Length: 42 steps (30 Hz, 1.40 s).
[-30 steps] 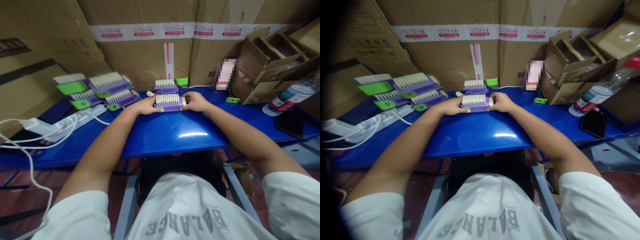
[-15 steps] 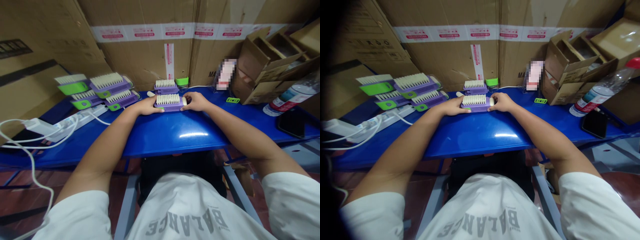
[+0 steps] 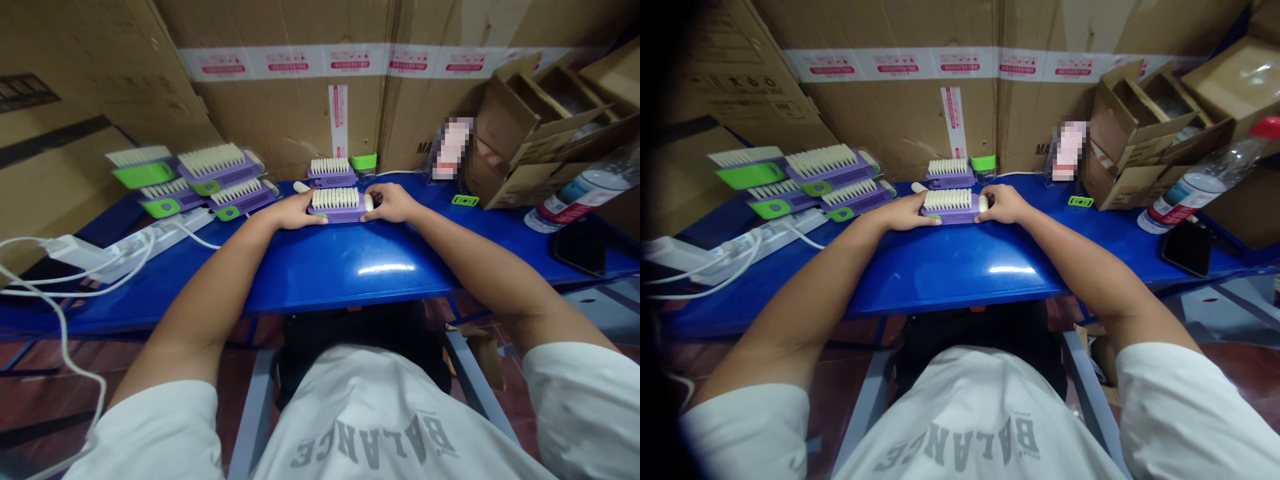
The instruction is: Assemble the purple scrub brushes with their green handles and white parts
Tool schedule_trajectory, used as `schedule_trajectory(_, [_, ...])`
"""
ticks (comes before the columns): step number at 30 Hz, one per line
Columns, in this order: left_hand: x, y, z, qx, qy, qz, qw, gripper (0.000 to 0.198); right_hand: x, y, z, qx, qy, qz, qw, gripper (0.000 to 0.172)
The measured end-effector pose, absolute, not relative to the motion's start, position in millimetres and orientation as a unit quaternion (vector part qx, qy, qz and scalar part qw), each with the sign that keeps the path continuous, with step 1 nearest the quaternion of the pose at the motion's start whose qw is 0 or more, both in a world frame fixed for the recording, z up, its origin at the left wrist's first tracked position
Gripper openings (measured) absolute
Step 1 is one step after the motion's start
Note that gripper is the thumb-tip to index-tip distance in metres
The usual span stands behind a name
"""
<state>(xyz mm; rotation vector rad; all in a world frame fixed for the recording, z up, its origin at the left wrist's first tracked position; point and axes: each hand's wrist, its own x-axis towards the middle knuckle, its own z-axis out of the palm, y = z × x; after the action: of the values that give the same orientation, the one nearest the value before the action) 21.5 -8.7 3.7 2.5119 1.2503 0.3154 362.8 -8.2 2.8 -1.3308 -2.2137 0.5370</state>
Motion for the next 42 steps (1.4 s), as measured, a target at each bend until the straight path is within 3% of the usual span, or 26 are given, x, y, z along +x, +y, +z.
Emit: schedule_trajectory(42, [23.1, -10.7, 3.8, 0.885, 0.418, 0.117, 0.167, 0.096, 364.1, -5.4, 2.4, -0.471, -0.827, 0.185, 0.244, 0.054])
